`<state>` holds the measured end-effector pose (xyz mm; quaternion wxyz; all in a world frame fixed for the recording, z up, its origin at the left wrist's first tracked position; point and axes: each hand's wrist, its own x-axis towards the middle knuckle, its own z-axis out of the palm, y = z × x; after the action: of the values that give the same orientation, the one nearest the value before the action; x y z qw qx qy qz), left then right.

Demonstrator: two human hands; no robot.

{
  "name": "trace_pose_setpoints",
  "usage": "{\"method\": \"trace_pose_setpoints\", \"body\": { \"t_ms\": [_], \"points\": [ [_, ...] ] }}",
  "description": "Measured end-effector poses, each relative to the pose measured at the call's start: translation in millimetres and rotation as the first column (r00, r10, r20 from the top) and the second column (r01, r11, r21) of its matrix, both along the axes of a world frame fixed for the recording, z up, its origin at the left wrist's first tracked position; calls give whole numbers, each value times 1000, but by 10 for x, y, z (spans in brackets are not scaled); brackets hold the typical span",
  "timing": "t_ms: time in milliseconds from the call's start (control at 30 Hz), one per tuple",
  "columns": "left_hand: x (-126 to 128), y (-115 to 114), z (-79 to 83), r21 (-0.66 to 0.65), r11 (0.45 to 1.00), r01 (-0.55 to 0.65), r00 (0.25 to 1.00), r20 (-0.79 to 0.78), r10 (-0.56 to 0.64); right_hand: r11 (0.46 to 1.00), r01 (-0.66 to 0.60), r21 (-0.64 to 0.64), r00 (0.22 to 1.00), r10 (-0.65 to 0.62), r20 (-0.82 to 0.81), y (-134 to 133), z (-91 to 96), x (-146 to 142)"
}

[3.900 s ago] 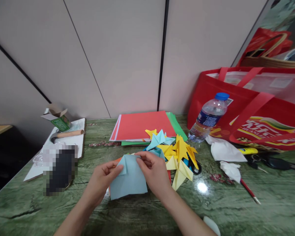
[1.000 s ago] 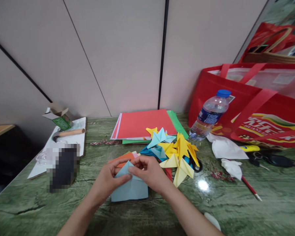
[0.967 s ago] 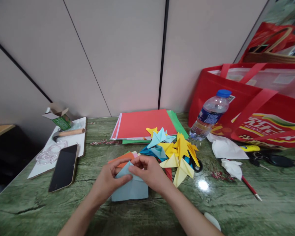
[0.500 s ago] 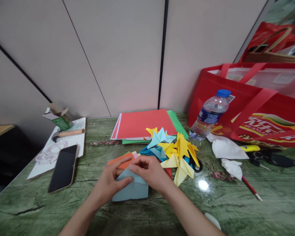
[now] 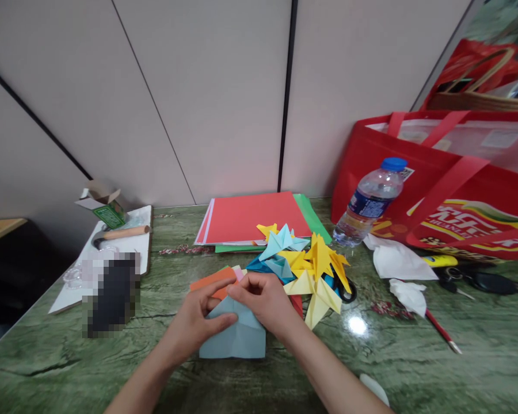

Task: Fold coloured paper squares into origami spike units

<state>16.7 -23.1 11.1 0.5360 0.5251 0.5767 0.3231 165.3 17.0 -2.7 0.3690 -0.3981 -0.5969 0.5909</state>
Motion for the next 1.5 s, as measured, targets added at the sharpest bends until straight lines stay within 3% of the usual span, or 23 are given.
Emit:
{"method": "trace_pose_setpoints", "body": {
  "t_ms": [167, 633, 933, 1300, 1500],
  "points": [
    [-10, 18, 15, -22, 994, -110, 992, 51, 111, 992, -112, -51, 993, 113, 18, 31, -28, 27],
    [-12, 31, -41, -106, 980, -167, 974, 139, 181, 994, -16, -111, 998, 22, 58, 19, -80, -7],
    [-16, 28, -61, -214, 964, -156, 926, 307, 218, 996, 7, -93, 996, 2, 91, 20, -61, -2],
    [-17, 30, -51, -221, 966, -133, 934, 298, 197, 997, -5, -82, 994, 14, 107, 20, -61, 3],
    [-25, 33, -91, -162, 973, -162, 961, 199, 193, 1000, -11, -20, 992, 14, 124, 3, -57, -16]
  ]
}}
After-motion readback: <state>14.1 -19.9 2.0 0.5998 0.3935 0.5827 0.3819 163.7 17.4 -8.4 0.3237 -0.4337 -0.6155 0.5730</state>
